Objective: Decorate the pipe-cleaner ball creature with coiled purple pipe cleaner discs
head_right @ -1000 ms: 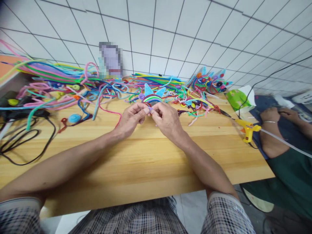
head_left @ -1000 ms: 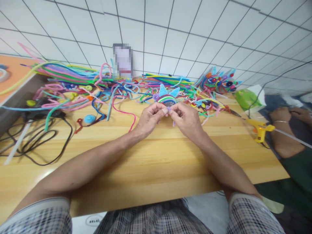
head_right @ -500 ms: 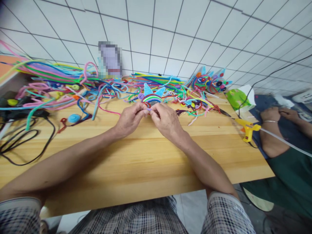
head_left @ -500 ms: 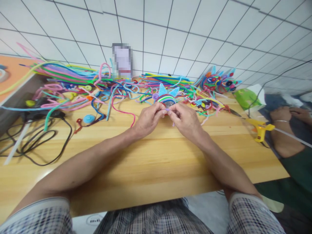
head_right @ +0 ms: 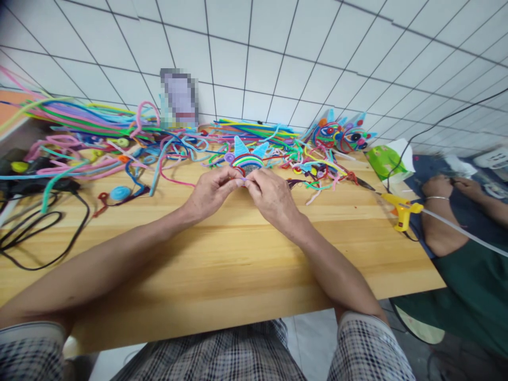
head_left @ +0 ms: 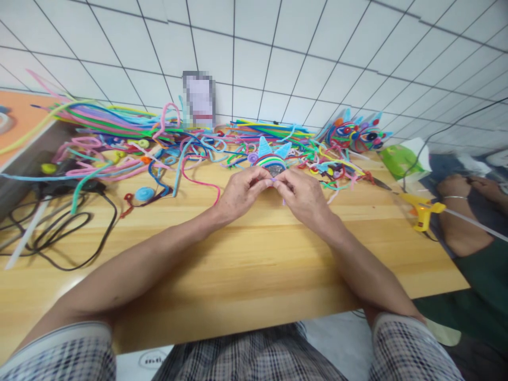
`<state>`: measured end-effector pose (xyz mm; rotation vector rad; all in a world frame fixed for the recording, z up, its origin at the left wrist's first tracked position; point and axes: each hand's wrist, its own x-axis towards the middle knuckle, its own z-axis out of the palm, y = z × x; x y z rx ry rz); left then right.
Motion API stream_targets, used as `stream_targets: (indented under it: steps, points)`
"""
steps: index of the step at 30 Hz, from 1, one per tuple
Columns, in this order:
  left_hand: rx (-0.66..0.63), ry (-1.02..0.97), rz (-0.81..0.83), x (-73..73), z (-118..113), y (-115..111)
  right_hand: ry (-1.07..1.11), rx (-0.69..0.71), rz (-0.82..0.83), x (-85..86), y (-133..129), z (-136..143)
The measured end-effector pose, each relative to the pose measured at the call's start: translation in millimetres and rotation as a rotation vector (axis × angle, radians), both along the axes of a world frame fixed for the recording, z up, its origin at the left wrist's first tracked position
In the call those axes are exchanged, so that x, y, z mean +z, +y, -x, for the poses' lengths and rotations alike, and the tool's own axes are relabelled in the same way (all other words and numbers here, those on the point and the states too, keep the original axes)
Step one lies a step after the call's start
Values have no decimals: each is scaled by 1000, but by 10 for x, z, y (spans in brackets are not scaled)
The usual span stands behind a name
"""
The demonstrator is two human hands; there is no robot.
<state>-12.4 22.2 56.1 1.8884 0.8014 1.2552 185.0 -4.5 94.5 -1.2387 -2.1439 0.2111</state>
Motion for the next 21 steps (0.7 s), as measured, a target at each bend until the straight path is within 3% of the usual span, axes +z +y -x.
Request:
stream_targets:
  steps: [8, 14, 21]
  points:
    - [47, -154, 87, -67, -75, -53, 105, -29, 8, -33, 0, 45]
    - [9, -201, 188, -74, -82, -49, 88, -43, 31, -29, 7, 38]
    - [-26, -96, 82, -28, -36, -10, 32, -26, 47, -3, 22, -27]
